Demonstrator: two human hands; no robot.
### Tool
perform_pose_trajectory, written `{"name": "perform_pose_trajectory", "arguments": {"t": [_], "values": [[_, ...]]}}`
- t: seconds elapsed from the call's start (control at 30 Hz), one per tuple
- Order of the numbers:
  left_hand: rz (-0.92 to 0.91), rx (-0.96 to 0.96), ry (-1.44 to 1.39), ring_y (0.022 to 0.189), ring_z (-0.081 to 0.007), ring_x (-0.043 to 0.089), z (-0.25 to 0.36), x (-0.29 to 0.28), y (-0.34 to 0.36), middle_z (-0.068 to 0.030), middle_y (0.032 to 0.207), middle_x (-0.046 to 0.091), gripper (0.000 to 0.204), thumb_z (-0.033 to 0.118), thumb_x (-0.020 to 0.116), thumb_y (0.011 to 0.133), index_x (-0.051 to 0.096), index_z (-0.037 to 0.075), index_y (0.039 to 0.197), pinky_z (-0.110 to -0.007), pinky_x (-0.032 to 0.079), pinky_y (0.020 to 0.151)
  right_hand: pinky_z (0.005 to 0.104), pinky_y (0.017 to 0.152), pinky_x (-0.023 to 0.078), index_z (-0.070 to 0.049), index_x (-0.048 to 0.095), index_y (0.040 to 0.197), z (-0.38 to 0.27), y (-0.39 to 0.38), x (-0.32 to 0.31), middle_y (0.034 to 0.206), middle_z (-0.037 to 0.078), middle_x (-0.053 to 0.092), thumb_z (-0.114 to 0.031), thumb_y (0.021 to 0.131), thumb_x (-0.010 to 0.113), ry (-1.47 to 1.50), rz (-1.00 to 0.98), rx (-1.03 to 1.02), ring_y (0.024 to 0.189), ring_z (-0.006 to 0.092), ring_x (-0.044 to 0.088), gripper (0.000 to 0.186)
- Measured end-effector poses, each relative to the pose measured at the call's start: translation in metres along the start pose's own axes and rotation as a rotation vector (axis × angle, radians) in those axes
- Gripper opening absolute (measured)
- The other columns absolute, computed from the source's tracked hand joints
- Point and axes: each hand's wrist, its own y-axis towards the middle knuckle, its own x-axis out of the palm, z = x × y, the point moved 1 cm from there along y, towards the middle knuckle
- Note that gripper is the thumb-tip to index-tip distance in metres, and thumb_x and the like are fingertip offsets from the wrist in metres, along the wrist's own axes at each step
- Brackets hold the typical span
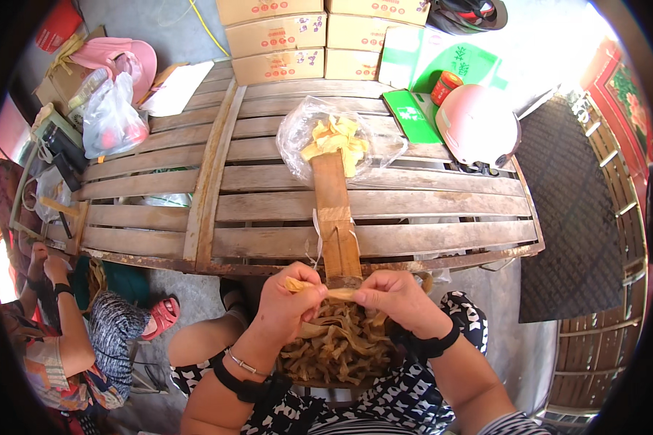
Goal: The person pulls yellow strips of material over a wooden guide by hand and folds them into a pile beneath the table.
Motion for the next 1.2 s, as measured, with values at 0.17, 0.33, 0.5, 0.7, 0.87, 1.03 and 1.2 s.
{"name": "perform_pose_trajectory", "arguments": {"t": [0.17,0.33,0.5,0.7,0.87,1.03,1.2], "values": [[0.149,0.043,0.180,0.052,-0.0091,0.048,-0.008,-0.003,0.028,-0.0030,0.068,0.056,0.009,0.009,0.062,0.089,0.061,0.001,0.092,-0.024,0.039,0.048,0.0216,0.054,0.044,-0.004,0.063,0.086,0.025,0.031,-0.008,0.068,0.001,0.064,-0.019,0.086,0.075,-0.232,0.314,-0.366,0.060,0.0049,0.054,0.020],[0.337,0.094,0.408,0.058,-0.0071,0.047,-0.027,-0.024,0.045,-0.0001,0.071,0.056,0.014,0.014,0.062,0.091,0.063,0.000,0.090,-0.024,0.040,0.054,0.0245,0.051,0.044,-0.006,0.060,0.083,0.029,0.051,-0.011,0.061,0.005,0.060,-0.019,0.083,0.078,-0.926,0.687,-0.597,0.052,0.0105,0.054,0.022],[0.372,0.197,0.588,0.064,-0.0084,0.052,0.002,-0.011,0.028,-0.0017,0.072,0.058,0.025,0.021,0.060,0.096,0.063,-0.001,0.084,-0.024,0.043,0.057,0.0237,0.055,0.044,-0.006,0.059,0.083,-0.004,0.031,-0.009,0.070,0.003,0.060,-0.011,0.082,0.077,-0.265,0.680,-0.773,0.059,0.0087,0.053,0.019],[0.224,0.279,0.561,0.083,-0.0128,0.063,0.031,0.010,0.010,-0.0068,0.095,0.067,0.025,0.017,0.050,0.100,0.067,-0.001,0.102,-0.025,0.048,0.071,0.0270,0.058,0.048,-0.005,0.056,0.085,-0.083,-0.031,0.001,0.074,0.003,0.058,0.000,0.081,0.073,0.127,0.764,-1.432,0.062,0.0110,0.054,0.019],[0.034,0.241,0.457,0.089,-0.0116,0.062,0.036,0.017,-0.001,-0.0059,0.099,0.068,0.025,0.013,0.048,0.099,0.066,-0.001,0.108,-0.025,0.049,0.074,0.0332,0.052,0.049,-0.010,0.058,0.076,-0.052,-0.016,0.009,0.069,0.002,0.057,-0.006,0.080,0.073,-0.690,0.241,-1.063,0.057,0.0186,0.059,0.016],[-0.010,-0.116,0.185,0.074,-0.0085,0.059,-0.007,0.017,-0.008,-0.0033,0.088,0.067,0.020,0.015,0.054,0.097,0.067,0.000,0.099,-0.022,0.046,0.063,0.0320,0.048,0.046,-0.012,0.062,0.081,-0.018,0.002,0.024,0.067,0.004,0.058,-0.013,0.076,0.075,-0.880,0.052,-1.125,0.057,0.0220,0.060,0.013],[-0.638,-0.437,0.597,0.071,-0.0091,0.062,0.006,0.043,-0.022,-0.0038,0.082,0.069,0.022,0.025,0.067,0.090,0.069,0.004,0.098,-0.024,0.049,0.065,0.0273,0.051,0.046,-0.007,0.063,0.082,-0.023,-0.003,0.014,0.068,0.005,0.062,-0.020,0.084,0.074,-0.448,-0.088,-0.905,0.055,0.0180,0.060,0.018]]}}
